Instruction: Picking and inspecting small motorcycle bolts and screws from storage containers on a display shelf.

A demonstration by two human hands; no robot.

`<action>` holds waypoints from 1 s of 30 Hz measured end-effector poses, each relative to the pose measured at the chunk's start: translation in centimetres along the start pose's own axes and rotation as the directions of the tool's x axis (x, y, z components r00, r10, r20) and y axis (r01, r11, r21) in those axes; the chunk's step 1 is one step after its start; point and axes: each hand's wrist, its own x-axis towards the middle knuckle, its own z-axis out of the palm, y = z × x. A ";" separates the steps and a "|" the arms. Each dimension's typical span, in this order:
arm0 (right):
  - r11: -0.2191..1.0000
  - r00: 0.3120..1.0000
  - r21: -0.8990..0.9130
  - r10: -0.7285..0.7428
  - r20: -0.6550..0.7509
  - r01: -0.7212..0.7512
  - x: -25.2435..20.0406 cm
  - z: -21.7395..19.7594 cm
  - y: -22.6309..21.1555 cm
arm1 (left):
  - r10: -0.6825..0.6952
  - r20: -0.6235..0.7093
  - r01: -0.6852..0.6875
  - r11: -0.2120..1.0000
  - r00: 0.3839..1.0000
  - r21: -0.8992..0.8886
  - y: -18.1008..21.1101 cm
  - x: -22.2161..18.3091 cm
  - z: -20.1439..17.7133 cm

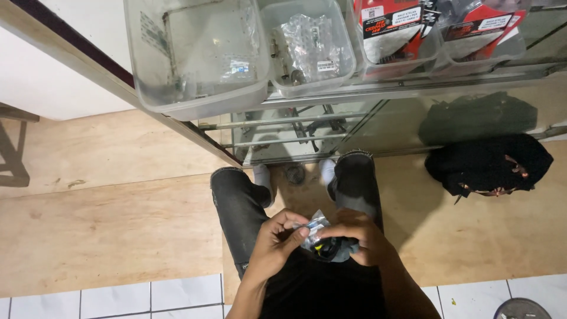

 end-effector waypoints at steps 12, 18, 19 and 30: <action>0.780 0.923 -0.626 -0.235 -0.304 -0.008 1.1 6.2 0.4 | 0.153 -0.286 -0.210 0.960 0.946 -0.183 -3.8 0.8 1.4; 0.768 0.876 -0.634 -0.243 -0.417 -0.089 2.3 5.9 3.0 | 0.077 -0.291 -0.102 0.992 0.954 -0.074 -2.9 0.2 0.8; 0.768 0.874 -0.634 -0.246 -0.418 -0.087 2.4 6.3 1.8 | 0.080 -0.291 -0.105 0.992 0.953 -0.072 -3.1 0.3 0.6; 0.859 0.745 -0.419 -0.070 -0.663 -0.293 5.9 2.7 5.6 | 0.048 -0.300 -0.139 0.946 0.953 -0.292 -0.8 0.5 0.5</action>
